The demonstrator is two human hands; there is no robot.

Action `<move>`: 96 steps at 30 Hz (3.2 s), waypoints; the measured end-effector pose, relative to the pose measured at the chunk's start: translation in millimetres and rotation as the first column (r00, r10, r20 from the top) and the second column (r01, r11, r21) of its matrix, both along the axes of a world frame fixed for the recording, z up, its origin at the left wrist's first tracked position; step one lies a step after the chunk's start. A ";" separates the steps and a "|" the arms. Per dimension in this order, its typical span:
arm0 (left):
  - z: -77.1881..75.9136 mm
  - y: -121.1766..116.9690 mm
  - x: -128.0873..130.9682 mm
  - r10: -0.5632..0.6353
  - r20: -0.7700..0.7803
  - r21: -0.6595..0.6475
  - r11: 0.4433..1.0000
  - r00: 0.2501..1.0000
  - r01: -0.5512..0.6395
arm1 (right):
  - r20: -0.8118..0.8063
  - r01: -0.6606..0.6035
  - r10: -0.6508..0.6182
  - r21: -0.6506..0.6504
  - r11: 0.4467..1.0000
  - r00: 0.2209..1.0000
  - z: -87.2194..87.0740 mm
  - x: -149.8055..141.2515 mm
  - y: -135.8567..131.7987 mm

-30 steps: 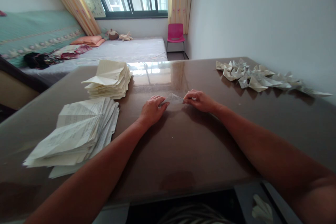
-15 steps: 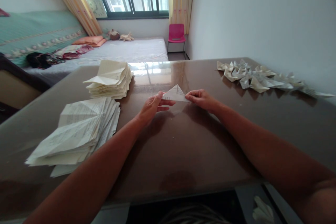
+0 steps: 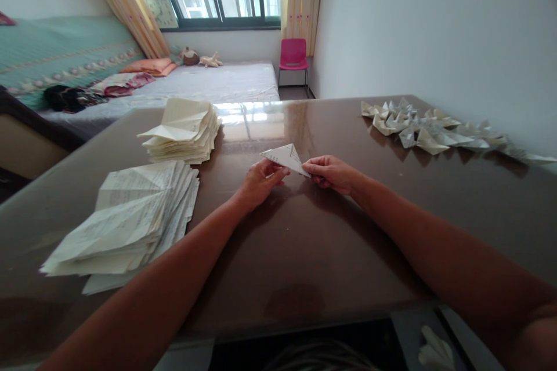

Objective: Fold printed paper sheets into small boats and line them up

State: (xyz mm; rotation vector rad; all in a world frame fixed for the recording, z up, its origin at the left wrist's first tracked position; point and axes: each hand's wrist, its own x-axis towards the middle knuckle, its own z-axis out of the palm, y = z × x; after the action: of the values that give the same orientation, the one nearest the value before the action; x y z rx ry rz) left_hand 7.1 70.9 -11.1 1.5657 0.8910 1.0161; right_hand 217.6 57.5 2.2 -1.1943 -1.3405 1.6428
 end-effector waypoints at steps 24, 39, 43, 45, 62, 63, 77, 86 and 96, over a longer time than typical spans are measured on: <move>10.8 -2.9 -1.2 0.141 0.096 0.030 0.989 0.985 -0.145 | 0.339 -0.221 0.185 0.071 0.973 0.923 8.2 -0.3 -7.0; 12.4 -4.8 -1.1 0.074 0.089 -0.024 0.997 0.993 -0.072 | 0.617 -0.177 -0.208 0.502 0.847 0.759 15.0 6.7 -2.9; 10.3 -6.6 2.9 0.047 0.014 0.040 0.998 0.999 -0.048 | 0.503 -0.178 -0.338 0.726 0.664 0.796 14.8 0.1 -5.3; 9.1 -6.7 3.9 0.040 -0.027 0.102 0.994 0.999 -0.037 | 0.514 -0.244 -0.283 0.733 0.634 0.810 12.9 -0.7 -6.3; 6.2 -14.9 17.2 0.198 -0.221 0.383 0.918 0.955 -0.102 | 0.829 -0.484 -0.328 0.538 0.690 0.453 14.7 0.6 -15.1; 6.2 -15.8 18.7 0.214 -0.228 0.381 0.917 0.950 -0.115 | 0.847 -0.486 -0.334 0.515 0.706 0.413 13.1 -2.3 -15.9; 0.8 -15.9 21.3 0.311 -0.263 0.409 0.893 0.913 -0.187 | 0.614 -0.313 -0.487 0.764 0.564 0.621 2.1 -40.9 -28.8; -9.8 -7.7 17.7 0.281 -0.349 0.432 0.895 0.894 -0.112 | 0.650 -0.277 -0.442 0.706 0.651 0.618 -7.9 -25.8 -16.8; -9.8 -9.5 18.9 0.259 -0.444 0.453 0.891 0.858 -0.035 | 0.673 -0.241 -0.455 0.678 0.695 0.583 -11.0 -22.5 -13.5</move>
State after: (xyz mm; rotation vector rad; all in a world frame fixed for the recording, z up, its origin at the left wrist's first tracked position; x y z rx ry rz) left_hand 26.0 61.4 -20.9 2.2296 1.2129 0.9786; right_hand 195.1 44.0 -8.8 -1.5037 -2.1192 0.2110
